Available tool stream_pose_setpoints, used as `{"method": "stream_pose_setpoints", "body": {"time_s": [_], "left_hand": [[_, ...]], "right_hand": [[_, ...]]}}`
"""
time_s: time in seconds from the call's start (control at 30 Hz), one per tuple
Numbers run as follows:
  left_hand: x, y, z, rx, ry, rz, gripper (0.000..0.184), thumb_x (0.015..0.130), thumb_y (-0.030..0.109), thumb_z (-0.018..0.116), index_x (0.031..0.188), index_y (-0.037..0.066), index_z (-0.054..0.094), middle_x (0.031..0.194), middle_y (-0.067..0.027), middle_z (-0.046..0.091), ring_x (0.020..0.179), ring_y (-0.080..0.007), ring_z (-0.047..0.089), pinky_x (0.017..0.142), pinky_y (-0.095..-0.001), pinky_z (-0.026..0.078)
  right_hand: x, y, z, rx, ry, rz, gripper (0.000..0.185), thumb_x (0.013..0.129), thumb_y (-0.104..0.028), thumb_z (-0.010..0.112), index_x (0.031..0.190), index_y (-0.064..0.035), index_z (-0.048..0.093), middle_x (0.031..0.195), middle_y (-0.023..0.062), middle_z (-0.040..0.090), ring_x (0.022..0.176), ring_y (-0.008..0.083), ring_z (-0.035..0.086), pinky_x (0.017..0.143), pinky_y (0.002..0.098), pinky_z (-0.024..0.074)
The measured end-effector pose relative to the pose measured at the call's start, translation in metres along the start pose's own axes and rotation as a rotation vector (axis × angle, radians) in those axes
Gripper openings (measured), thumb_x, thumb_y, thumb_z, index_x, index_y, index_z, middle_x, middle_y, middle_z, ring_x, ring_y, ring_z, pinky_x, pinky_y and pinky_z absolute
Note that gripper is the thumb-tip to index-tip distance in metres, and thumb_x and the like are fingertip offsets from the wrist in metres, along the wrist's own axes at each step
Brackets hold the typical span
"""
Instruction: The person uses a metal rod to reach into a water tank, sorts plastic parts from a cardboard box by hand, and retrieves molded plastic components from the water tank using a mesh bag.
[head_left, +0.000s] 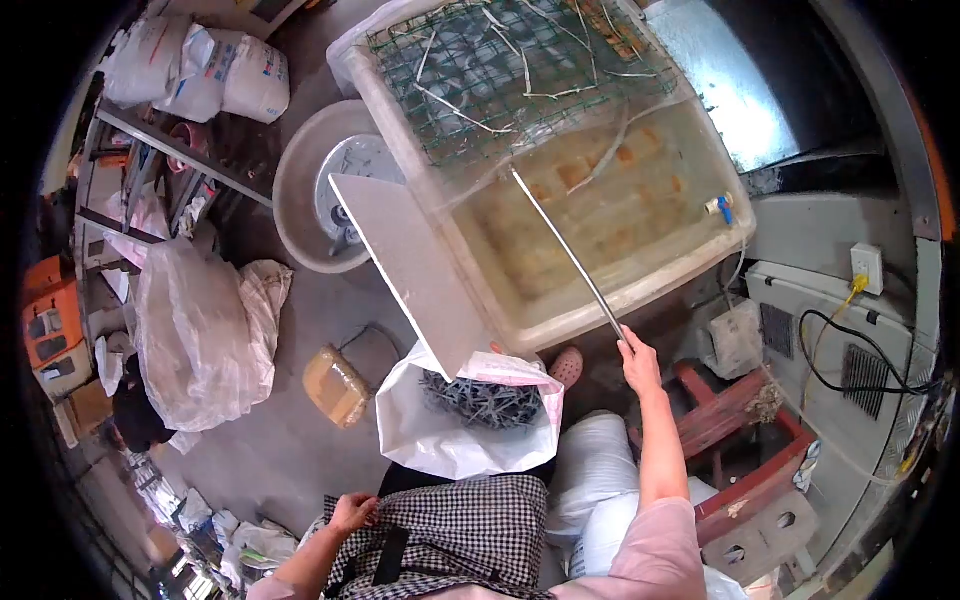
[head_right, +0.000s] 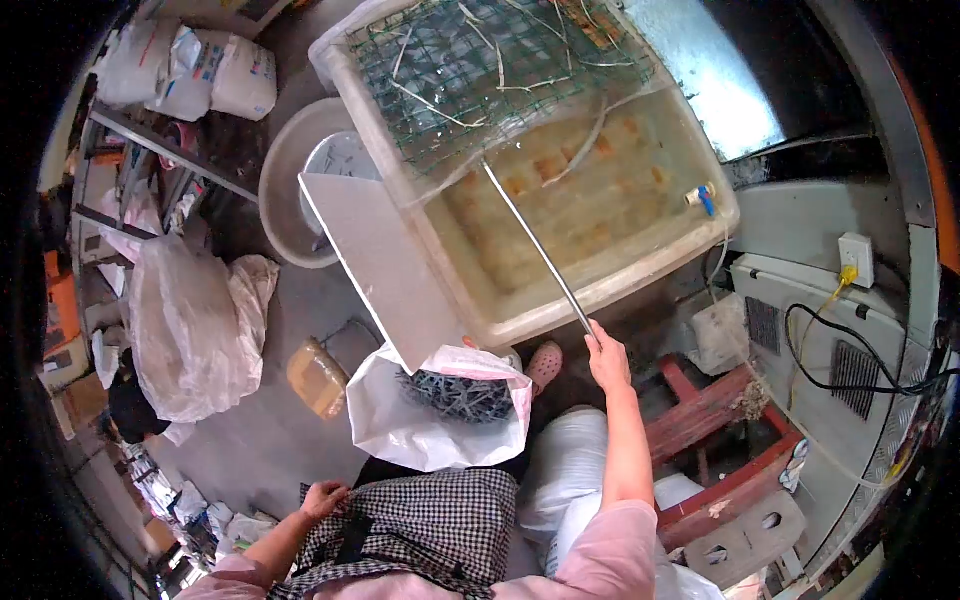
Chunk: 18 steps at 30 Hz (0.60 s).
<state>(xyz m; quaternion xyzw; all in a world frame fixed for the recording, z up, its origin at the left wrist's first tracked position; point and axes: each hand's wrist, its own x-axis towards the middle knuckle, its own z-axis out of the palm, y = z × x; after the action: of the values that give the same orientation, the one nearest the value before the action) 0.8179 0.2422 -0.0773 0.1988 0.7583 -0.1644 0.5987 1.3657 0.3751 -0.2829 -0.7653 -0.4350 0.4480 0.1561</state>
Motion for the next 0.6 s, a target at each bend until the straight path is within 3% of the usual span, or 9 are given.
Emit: {"method": "stream_pose_setpoints", "body": {"time_s": [0.27,0.37,0.53,0.6], "left_hand": [[0.008,0.000,0.008,-0.032,0.014,0.057,0.024,0.088,0.018,0.051,0.097,-0.002,0.059,0.073,-0.0072,0.062,0.059,-0.0124,0.058,0.053,-0.0252,0.049],[0.009,-0.006,0.008,-0.057,0.009,0.067,0.024,0.088,0.018,0.051,0.096,-0.003,0.058,0.073,-0.0075,0.062,0.058,-0.0124,0.058,0.053,-0.0251,0.049],[0.012,-0.001,0.009,-0.109,0.037,0.069,0.023,0.088,0.018,0.050,0.096,-0.003,0.058,0.072,-0.0079,0.062,0.058,-0.0132,0.058,0.053,-0.0249,0.049],[0.010,0.006,0.005,0.087,0.045,0.158,0.024,0.088,0.018,0.049,0.095,-0.003,0.058,0.071,-0.0080,0.062,0.058,-0.0130,0.058,0.053,-0.0245,0.049]], "right_hand": [[0.065,-0.003,0.050,0.159,0.017,-0.165,0.035,0.084,-0.023,0.054,0.115,-0.0056,0.053,0.101,0.0231,0.057,0.098,0.0356,0.054,0.080,0.0368,0.0434],[0.088,-0.046,0.070,0.173,-0.082,-0.006,0.035,0.084,-0.023,0.054,0.114,-0.0043,0.053,0.103,0.0217,0.057,0.099,0.0340,0.055,0.081,0.0360,0.0435],[0.124,-0.065,0.110,0.259,0.034,-0.153,0.034,0.085,-0.023,0.053,0.114,-0.0056,0.054,0.104,0.0213,0.057,0.099,0.0340,0.055,0.081,0.0361,0.0438],[0.111,-0.066,0.103,0.254,0.039,-0.150,0.035,0.085,-0.024,0.052,0.116,-0.0064,0.052,0.104,0.0216,0.057,0.099,0.0355,0.054,0.081,0.0373,0.0438]]}}
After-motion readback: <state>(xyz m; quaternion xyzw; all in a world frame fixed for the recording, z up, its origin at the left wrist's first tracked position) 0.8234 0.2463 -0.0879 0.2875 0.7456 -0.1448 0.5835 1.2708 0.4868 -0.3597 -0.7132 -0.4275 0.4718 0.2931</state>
